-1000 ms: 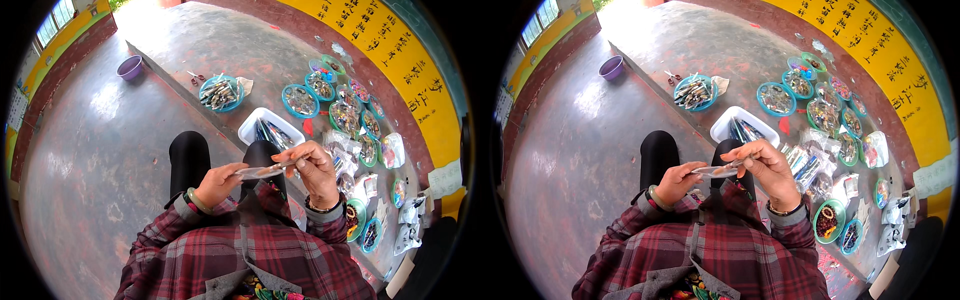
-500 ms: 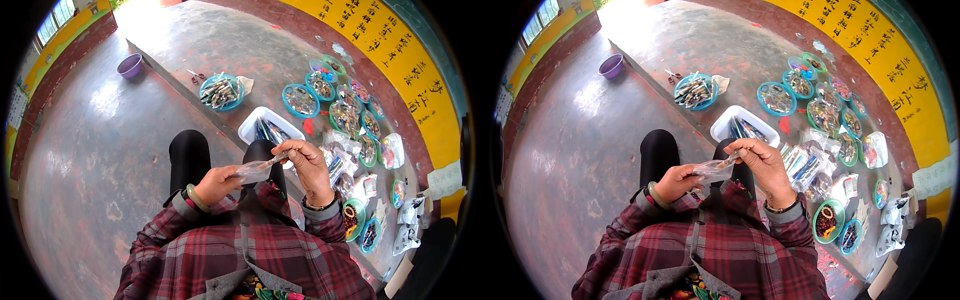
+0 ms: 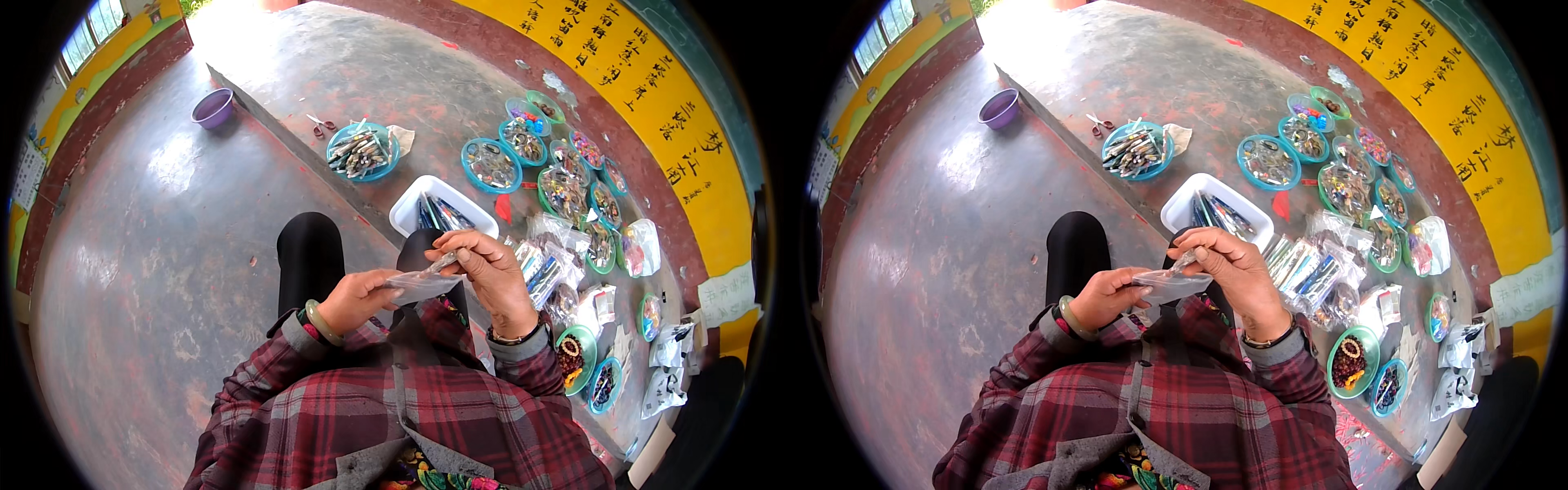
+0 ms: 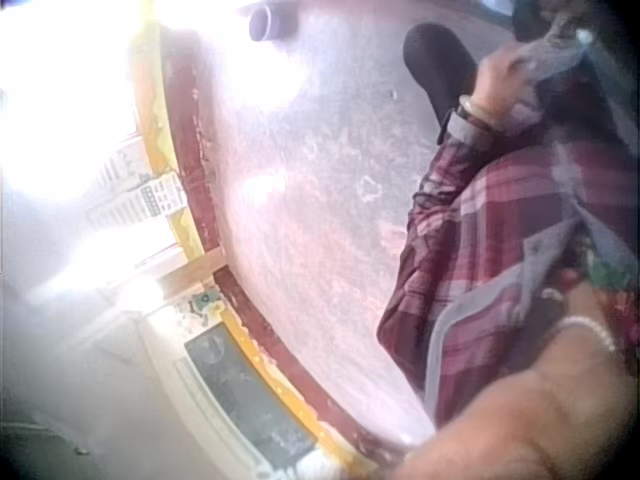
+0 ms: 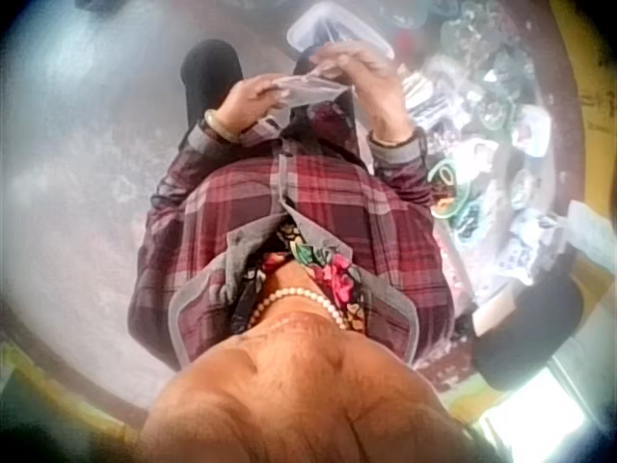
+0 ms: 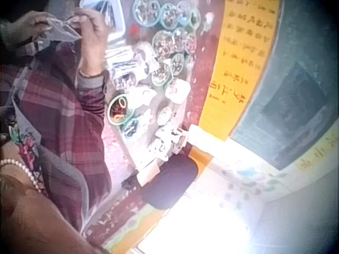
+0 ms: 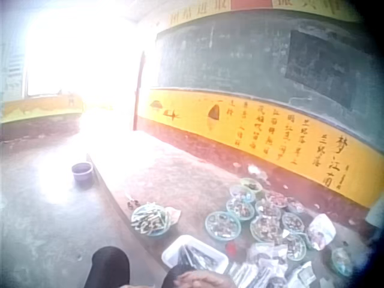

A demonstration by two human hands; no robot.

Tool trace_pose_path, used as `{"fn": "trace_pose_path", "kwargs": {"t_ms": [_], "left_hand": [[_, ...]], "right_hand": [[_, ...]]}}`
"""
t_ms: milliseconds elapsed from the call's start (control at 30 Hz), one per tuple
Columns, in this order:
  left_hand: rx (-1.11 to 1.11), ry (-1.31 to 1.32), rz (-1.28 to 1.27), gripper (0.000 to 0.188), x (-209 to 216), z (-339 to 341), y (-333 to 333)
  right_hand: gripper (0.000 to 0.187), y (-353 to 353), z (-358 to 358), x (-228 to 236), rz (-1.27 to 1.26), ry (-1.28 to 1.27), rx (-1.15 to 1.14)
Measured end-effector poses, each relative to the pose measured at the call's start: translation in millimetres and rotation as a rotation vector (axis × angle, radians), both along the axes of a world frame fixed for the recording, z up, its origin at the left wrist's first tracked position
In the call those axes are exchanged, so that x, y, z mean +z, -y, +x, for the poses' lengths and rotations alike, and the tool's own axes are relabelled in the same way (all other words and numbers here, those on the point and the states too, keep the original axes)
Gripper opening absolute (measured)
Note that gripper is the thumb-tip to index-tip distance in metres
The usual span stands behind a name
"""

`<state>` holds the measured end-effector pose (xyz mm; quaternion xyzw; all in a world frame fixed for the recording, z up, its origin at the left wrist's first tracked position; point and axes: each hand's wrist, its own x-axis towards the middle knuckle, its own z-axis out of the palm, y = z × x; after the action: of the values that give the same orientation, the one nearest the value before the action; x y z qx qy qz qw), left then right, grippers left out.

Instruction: The person sits on the floor and repeatedly picks up pens from a white tray, places them into a clear plastic bag, and sets the bag down. The person continues this process, handling pens one at a time and occasionally adjusting the bag.

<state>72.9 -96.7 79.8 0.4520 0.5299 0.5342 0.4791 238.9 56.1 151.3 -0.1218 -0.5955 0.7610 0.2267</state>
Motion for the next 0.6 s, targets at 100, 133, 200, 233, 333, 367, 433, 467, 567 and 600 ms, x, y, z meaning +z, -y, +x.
{"fn": "trace_pose_path", "kwargs": {"t_ms": [100, 133, 200, 233, 333, 367, 433, 467, 567, 600], "left_hand": [[0.003, 0.012, -0.009, 0.028, -0.6, 0.7, -1.0], [0.006, 0.009, -0.014, 0.028, -0.2, 0.6, -1.4], [-0.001, 0.029, -0.004, 0.027, -0.9, 0.4, -1.5], [-0.004, 0.039, 0.001, 0.027, -1.2, 0.3, -1.5], [-0.027, 0.09, 0.005, 0.026, -1.3, 1.1, -1.7], [-0.023, 0.096, -0.003, 0.026, -1.2, 1.0, -1.9], [-0.013, 0.109, -0.017, 0.026, -0.8, 0.7, -2.3], [-0.006, 0.119, -0.023, 0.026, -0.4, 0.9, -2.1], [0.008, 0.161, -0.033, 0.027, 1.2, 0.4, -1.6], [0.007, 0.182, -0.032, 0.027, 2.4, 0.3, -1.4]], "right_hand": [[0.015, 4.3, -4.5, -8.6, -0.006, 0.012, 0.0], [0.015, 5.5, -5.9, -12.3, 0.005, 0.033, -0.018], [0.014, 8.2, -8.2, -20.3, 0.028, 0.074, -0.05], [0.014, 10.4, -9.6, -24.3, 0.037, 0.083, -0.08], [0.015, 18.3, -14.3, -32.4, 0.103, 0.106, -0.162], [0.015, 21.3, -15.5, -33.6, 0.15, 0.112, -0.185], [0.013, 26.5, -17.4, -38.1, 0.143, 0.123, -0.231], [0.012, 27.3, -18.4, -39.5, 0.261, 0.112, -0.254], [0.012, 27.9, -20.4, -45.6, 0.518, 0.102, -0.3], [0.012, 27.4, -20.3, -50.0, 0.539, 0.12, -0.302]]}}
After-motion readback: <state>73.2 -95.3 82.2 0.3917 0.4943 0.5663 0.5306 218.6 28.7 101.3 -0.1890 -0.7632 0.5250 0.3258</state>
